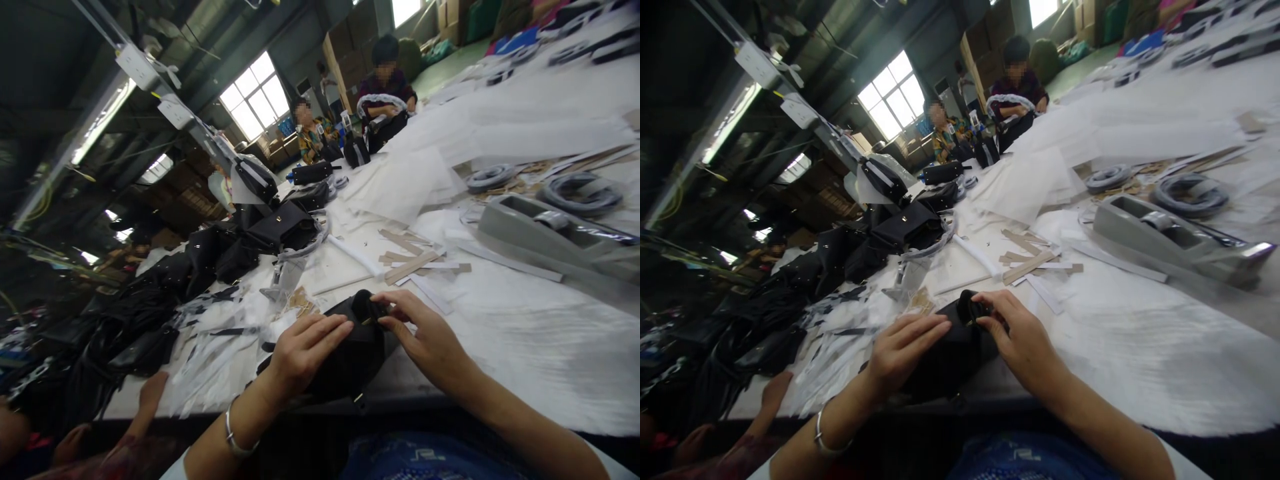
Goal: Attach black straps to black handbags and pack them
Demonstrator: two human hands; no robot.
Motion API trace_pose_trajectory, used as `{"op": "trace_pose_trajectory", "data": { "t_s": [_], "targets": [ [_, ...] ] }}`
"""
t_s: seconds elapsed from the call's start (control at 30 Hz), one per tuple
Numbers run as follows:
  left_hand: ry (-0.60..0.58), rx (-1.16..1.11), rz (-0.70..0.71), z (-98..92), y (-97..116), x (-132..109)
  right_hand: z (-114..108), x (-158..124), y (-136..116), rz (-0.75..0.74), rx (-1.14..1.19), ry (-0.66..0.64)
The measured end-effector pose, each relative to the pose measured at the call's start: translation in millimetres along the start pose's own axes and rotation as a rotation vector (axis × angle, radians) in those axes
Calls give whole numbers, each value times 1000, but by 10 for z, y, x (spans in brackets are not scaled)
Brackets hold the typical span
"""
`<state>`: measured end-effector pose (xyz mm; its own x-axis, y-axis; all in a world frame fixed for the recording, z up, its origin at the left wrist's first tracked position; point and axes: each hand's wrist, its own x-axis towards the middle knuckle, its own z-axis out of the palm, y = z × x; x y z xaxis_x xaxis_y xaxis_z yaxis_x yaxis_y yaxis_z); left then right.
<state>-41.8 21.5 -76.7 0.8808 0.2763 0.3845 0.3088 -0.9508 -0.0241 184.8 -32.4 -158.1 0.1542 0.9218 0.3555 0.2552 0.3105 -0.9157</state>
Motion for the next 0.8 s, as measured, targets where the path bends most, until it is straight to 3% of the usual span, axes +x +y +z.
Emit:
{"op": "trace_pose_trajectory", "data": {
  "t_s": [0.27, 0.47, 0.8],
  "targets": [
    [7, -52, -17, 18, -32, -15, 35, -82, 6, 13, 24, 19],
    [78, -27, -25, 19, 22, 58, 13, -97, 16, -17, 29, 10],
    [-50, -209, -272, 63, 26, 148, -10, -46, 43, -48, 28, 9]
  ]
}}
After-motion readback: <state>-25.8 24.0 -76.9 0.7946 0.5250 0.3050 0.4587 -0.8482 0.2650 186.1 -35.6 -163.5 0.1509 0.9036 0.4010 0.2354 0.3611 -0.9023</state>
